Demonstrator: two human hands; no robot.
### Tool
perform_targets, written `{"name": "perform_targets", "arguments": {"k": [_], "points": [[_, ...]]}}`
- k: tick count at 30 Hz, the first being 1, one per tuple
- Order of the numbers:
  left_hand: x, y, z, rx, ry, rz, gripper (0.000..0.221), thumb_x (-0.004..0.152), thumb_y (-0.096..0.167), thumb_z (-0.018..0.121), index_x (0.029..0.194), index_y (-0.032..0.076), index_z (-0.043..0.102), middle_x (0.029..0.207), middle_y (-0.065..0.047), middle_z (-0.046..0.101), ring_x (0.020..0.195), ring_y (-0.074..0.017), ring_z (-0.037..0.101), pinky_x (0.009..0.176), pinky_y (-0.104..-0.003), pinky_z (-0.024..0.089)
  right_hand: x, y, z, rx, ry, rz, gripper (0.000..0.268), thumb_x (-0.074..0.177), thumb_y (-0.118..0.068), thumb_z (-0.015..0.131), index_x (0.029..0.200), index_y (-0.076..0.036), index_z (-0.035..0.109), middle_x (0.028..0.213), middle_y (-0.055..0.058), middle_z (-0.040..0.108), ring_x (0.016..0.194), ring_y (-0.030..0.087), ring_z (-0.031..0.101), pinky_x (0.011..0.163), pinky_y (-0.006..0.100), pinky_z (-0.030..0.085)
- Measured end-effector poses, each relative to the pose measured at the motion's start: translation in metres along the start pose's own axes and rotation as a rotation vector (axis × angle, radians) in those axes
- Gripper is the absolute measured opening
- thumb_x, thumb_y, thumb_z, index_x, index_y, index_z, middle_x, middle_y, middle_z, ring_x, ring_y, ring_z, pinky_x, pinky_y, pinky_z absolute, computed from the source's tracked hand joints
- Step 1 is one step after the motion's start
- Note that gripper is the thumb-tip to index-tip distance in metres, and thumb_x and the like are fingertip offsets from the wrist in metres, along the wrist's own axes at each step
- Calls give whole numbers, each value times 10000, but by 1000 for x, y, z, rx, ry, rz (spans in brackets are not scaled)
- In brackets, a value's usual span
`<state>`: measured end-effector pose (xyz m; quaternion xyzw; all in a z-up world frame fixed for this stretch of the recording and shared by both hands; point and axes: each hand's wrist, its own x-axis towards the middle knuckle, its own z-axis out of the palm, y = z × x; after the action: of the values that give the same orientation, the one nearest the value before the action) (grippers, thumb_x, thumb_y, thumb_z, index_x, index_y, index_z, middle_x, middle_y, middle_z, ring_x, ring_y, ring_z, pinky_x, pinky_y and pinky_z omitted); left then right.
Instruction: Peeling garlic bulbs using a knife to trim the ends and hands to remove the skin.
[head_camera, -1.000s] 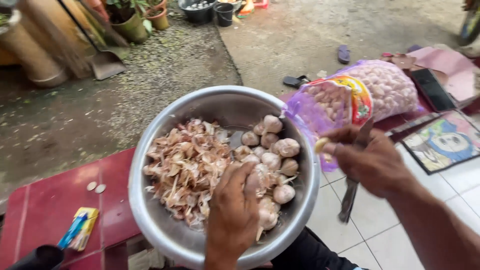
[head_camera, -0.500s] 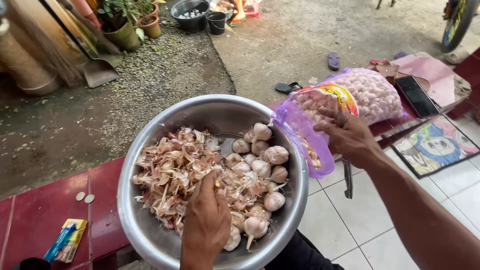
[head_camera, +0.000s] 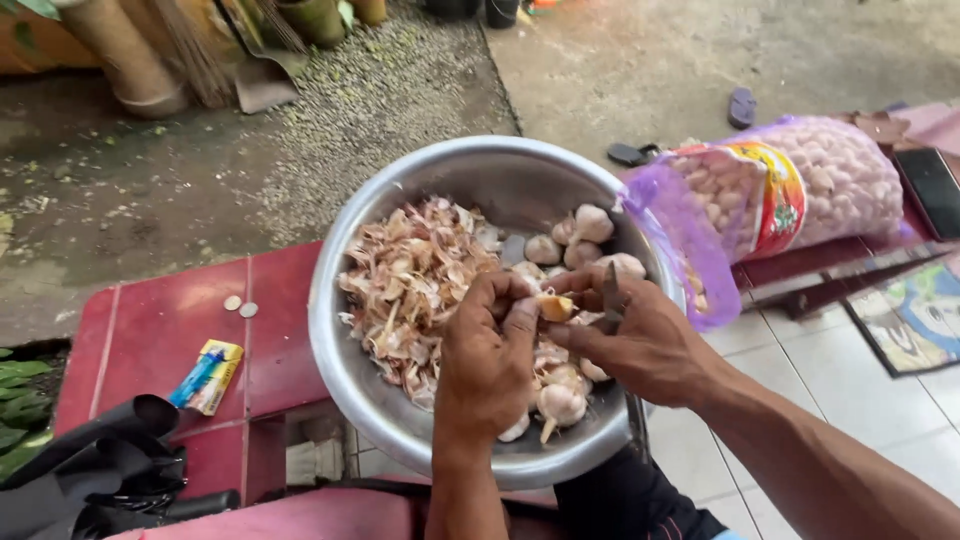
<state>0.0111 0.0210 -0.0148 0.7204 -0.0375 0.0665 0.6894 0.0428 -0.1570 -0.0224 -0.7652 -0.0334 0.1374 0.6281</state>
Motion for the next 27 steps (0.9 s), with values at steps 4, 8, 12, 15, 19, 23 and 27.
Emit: {"name": "perform_targets", "arguments": {"k": [4, 8, 12, 15, 19, 23, 27], "points": [[0, 2, -2, -82, -15, 73, 116, 990, 84, 543, 1012, 26, 642, 768, -207, 751, 662, -223, 716, 624, -324, 600, -8, -9, -3, 167, -123, -135, 462, 813, 57, 731, 1273, 66, 689, 692, 101, 638, 399, 106, 519, 324, 243, 419], [4, -2, 1, 34, -45, 270, 80, 1012, 106, 578, 987, 57, 636, 811, -97, 719, 715, -175, 696, 638, -314, 578, -16, 0, -15, 456, -138, -14, 370, 954, -62, 591, 1291, 80, 649, 534, 62, 407, 355, 95, 309, 297, 240, 237], [5, -5, 8, 229, -63, 407, 84, 1014, 125, 569, 1033, 92, 644, 924, -47, 695, 872, -205, 631, 769, -349, 526, -9, 15, -21, 599, -86, 161, 231, 911, -64, 710, 1123, -14, 636, 560, 15, 440, 362, 68, 315, 322, 240, 227], [2, -10, 13, 258, 90, 366, 195, 951, 69, 566, 1121, 77, 661, 1061, -87, 564, 597, -82, 511, 581, -284, 510, -13, 3, -18, 645, -109, 64, 229, 943, -82, 681, 1150, -4, 621, 826, 198, 737, 386, 33, 334, 314, 176, 237], [-2, -8, 14, 290, -57, 450, 278, 976, 278, 610, 1064, 26, 685, 865, -88, 622, 486, -94, 461, 797, -397, 615, -10, 15, -22, 633, 11, 130, 360, 914, -88, 670, 1269, -44, 630, 544, -37, 356, 365, 48, 275, 313, 211, 187], [-4, -13, 28, 429, 0, 524, 215, 1032, 209, 551, 1080, 28, 657, 981, -212, 660, 686, -256, 687, 805, -451, 559, -10, 27, -18, 698, 85, 83, 261, 899, 11, 695, 1143, -37, 615, 638, 52, 524, 346, 75, 353, 290, 225, 230], [-3, -7, 25, 422, -9, 554, 164, 1058, 159, 493, 989, 46, 592, 866, -78, 582, 585, -172, 555, 464, -326, 473, -16, 36, -21, 677, 95, 83, 251, 883, 20, 711, 1102, -67, 626, 568, 46, 536, 346, 82, 344, 304, 243, 241]]}}
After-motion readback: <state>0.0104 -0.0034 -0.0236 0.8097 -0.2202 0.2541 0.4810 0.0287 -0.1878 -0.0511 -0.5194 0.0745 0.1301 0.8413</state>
